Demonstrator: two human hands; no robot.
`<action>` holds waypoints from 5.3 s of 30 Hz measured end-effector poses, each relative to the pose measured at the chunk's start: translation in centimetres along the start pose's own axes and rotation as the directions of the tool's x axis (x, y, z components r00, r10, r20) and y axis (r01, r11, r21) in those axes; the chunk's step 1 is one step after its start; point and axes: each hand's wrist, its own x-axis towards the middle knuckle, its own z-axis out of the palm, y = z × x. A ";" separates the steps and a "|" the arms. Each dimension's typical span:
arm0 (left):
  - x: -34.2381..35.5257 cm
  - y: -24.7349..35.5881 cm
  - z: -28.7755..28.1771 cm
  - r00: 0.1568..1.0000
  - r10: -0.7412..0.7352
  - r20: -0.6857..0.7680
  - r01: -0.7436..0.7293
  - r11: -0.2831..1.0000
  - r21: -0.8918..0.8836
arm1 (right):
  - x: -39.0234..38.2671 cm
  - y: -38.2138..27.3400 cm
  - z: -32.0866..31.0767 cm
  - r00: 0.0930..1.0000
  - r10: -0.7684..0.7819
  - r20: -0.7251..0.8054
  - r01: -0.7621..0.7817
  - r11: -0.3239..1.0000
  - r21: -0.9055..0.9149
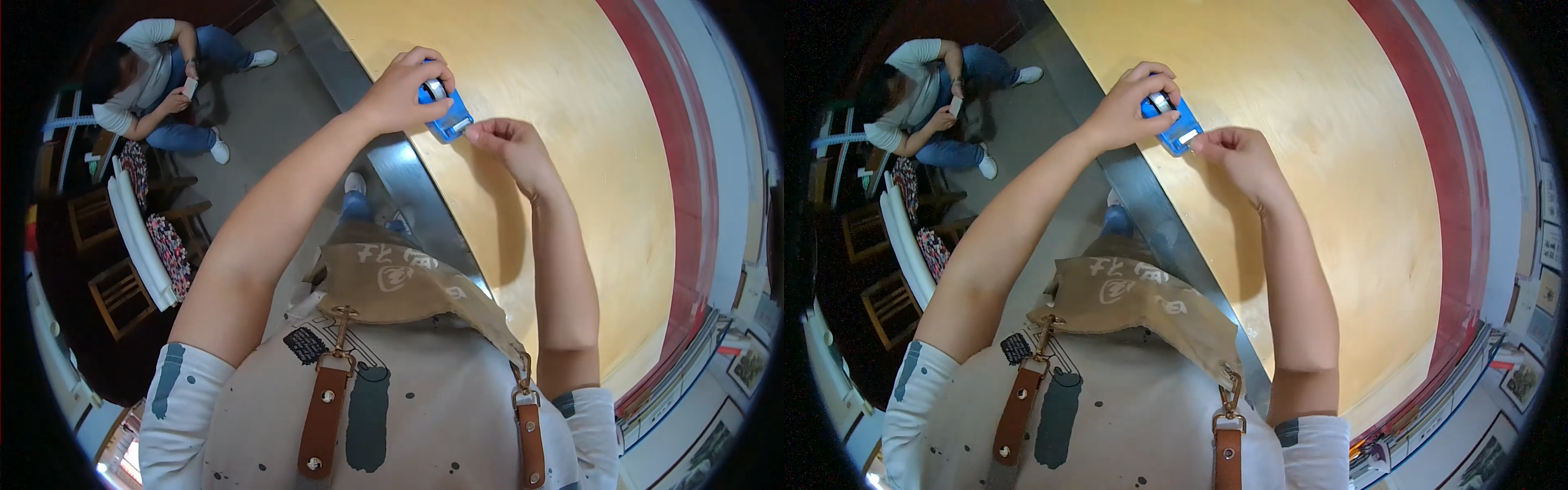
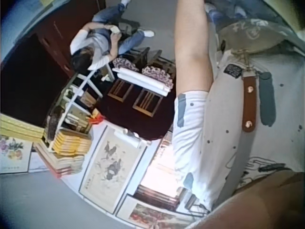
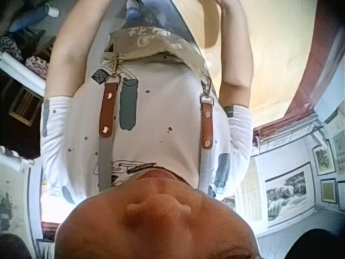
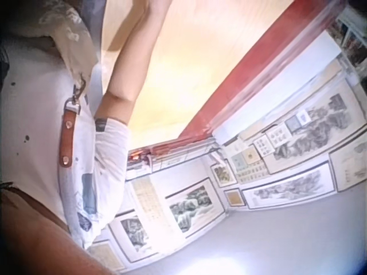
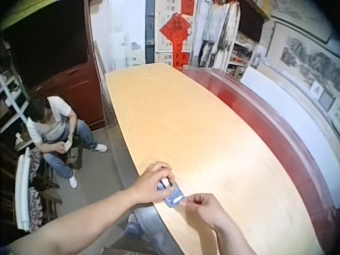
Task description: Manually applying edge banding tape to the edge of a plywood panel using a handheld dispenser.
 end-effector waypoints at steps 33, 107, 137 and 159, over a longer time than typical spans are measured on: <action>2.3 -3.3 -3.5 1.000 -0.009 -0.027 0.009 1.000 -0.027 | 3.0 0.8 5.6 0.886 -0.366 -0.285 0.339 0.930 -0.139; 5.1 -8.4 -8.2 0.998 -0.031 -0.059 0.028 0.999 -0.043 | 10.6 -4.5 5.7 0.880 -0.395 -0.264 0.237 0.847 -0.475; 8.0 -12.8 -11.8 1.000 -0.006 -0.002 0.006 0.996 -0.092 | 16.1 -10.3 7.9 0.931 -0.361 -0.057 0.319 0.880 -0.352; 10.9 -17.6 -15.7 0.991 -0.020 -0.131 0.031 0.996 0.083 | 16.9 -7.0 13.2 0.847 -0.530 -0.053 0.436 0.747 -0.502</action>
